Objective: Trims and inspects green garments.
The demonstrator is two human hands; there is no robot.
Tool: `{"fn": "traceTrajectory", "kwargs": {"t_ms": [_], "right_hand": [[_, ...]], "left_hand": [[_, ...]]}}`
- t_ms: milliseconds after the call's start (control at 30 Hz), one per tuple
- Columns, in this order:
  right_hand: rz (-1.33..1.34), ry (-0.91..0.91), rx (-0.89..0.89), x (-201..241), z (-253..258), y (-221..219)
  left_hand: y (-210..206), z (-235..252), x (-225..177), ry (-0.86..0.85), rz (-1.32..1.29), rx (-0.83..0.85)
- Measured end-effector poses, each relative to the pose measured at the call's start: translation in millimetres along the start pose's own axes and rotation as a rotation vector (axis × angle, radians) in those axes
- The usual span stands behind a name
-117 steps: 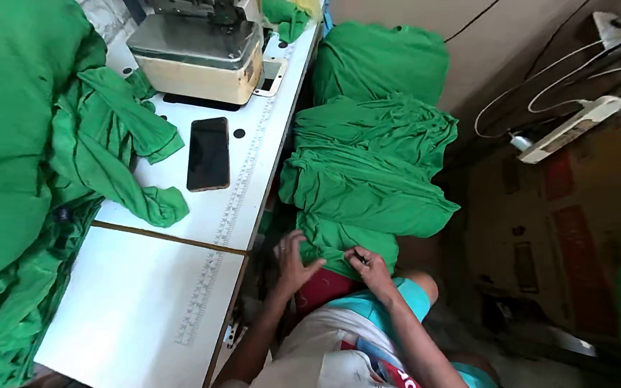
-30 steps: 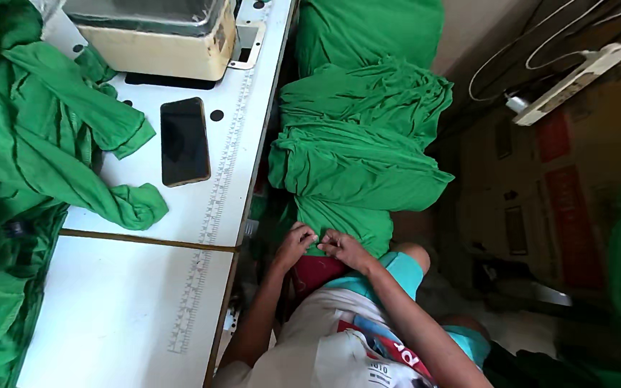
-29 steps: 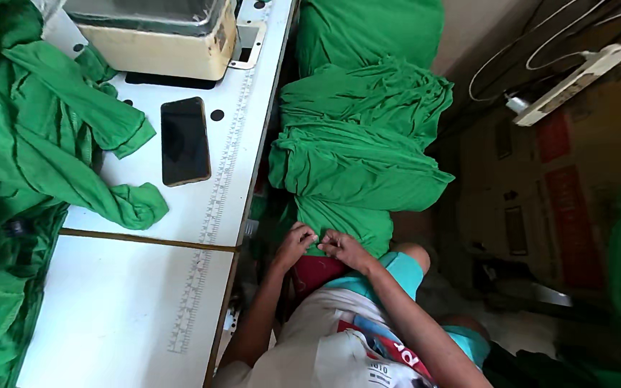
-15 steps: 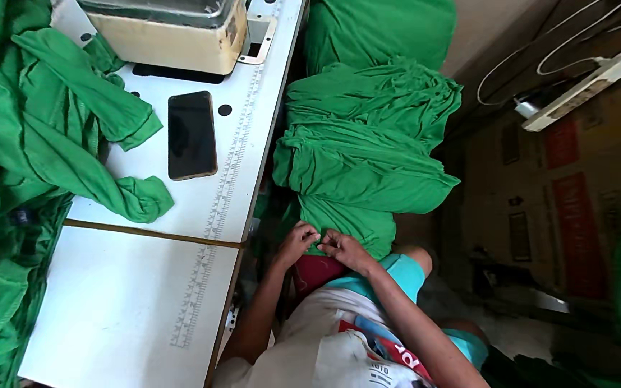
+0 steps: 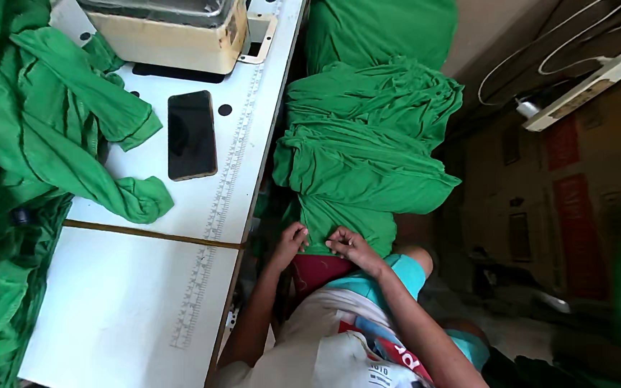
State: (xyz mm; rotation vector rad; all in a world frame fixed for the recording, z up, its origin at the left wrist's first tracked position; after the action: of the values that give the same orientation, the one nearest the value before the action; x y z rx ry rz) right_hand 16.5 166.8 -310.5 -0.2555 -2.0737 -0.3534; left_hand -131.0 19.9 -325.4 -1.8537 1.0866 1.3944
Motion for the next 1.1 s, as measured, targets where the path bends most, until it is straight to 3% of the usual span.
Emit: {"fn": "traceTrajectory", "kwargs": {"t_ms": [67,167,300,400,600,667,733,800,900,1100], "right_hand": [[0.065,0.018,-0.03,-2.5,-0.1,-1.2],[0.109,0.1,-0.105,-7.2,-3.7,2.7],[-0.411,-0.016,-0.047,-1.3,-12.4,8.3],[-0.52,-0.054,-0.074,-4.1,-10.8,6.2],[-0.09,0.152,-0.207,5.1,-13.9,2.0],[-0.037,0.2,-0.226,14.0,-17.7,0.1],[-0.082,0.223,-0.231,17.9,-20.4,-2.9],[-0.19,0.208,-0.195,19.0,-21.2,-4.4],[-0.353,0.191,-0.12,23.7,-20.3,-6.3],[-0.457,0.248,-0.159,39.3,-19.1,-13.2]], "left_hand": [[3.9,-2.6,1.5,0.012,-0.087,-0.055],[23.5,-6.1,8.2,0.042,-0.131,-0.264],[51.9,-14.3,15.0,0.123,0.096,-0.447],[39.9,-27.1,-7.1,0.225,0.045,-0.256],[-30.5,-42.5,-29.7,0.386,-0.365,0.227],[-47.4,-40.6,-28.3,0.381,-0.56,0.094],[-55.1,-36.0,-28.2,0.33,-0.725,-0.243],[-53.4,-30.9,-30.7,0.266,-0.732,-0.457],[-47.6,-29.0,-33.2,0.195,-0.646,-0.499],[-39.2,-28.4,-44.6,0.105,-0.599,-0.45]]}}
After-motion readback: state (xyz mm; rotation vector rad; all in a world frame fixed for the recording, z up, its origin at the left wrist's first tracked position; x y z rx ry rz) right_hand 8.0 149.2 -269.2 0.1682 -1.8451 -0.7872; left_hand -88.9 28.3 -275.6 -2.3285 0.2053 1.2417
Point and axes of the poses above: each hand's wrist, its own z-axis towards the middle knuckle, its own y-axis out of the back of the hand, x = y × z, the point moved 2 cm from there along z, towards the middle knuckle, and after that the axes turned 3 degrees about -y, right-handed, at the moved point
